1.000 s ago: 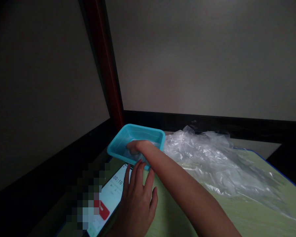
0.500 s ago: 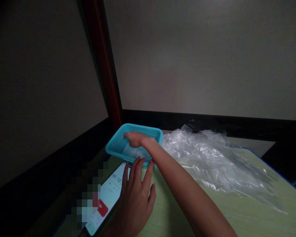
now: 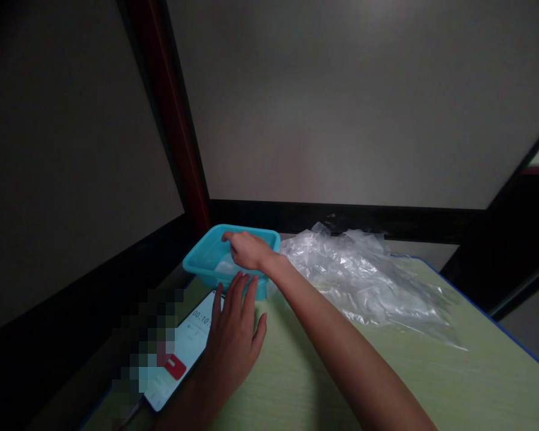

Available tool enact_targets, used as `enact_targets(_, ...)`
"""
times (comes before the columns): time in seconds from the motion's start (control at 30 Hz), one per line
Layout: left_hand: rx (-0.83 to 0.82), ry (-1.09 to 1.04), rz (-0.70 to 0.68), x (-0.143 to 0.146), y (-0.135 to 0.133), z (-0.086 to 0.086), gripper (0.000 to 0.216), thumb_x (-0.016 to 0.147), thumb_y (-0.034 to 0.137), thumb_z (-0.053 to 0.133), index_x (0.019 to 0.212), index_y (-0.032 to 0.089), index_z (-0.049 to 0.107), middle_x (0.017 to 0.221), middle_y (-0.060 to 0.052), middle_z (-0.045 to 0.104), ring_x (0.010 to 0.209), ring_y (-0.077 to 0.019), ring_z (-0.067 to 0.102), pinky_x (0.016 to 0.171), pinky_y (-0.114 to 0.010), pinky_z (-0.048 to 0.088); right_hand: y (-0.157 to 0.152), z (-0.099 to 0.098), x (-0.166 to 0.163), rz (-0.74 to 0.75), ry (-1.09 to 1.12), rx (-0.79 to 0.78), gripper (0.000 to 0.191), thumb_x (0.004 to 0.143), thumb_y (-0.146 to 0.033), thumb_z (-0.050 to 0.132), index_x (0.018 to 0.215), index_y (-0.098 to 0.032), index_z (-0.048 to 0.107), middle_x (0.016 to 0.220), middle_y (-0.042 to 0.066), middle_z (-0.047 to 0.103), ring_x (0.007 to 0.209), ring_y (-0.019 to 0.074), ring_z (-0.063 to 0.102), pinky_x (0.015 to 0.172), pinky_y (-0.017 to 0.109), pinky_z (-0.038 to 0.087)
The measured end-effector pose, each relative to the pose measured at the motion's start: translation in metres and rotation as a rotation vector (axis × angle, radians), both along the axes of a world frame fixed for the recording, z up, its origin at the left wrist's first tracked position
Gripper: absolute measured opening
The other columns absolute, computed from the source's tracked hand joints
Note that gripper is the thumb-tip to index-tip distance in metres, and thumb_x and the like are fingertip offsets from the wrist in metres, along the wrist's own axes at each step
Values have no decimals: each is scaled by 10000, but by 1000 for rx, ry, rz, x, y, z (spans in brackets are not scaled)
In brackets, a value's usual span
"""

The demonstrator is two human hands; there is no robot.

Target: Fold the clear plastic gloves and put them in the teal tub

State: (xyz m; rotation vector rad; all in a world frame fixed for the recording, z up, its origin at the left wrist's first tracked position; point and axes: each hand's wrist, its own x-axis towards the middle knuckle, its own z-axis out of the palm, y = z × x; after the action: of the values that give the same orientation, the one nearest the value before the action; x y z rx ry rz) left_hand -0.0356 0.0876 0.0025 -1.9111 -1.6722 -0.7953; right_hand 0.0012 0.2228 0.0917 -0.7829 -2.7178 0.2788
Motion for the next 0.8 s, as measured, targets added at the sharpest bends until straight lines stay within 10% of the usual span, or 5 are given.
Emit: enact_targets(0.8, -17, -65, -88, -9, 11, -6, 333, 846, 179, 525, 1176, 129, 520, 1224, -158, 557, 1193, -338, 468, 986, -558, 362, -99, 22, 56, 36, 36, 154, 303, 863, -102, 454, 1133, -198, 553, 1033, 38, 668, 943, 188, 617, 704, 257, 436)
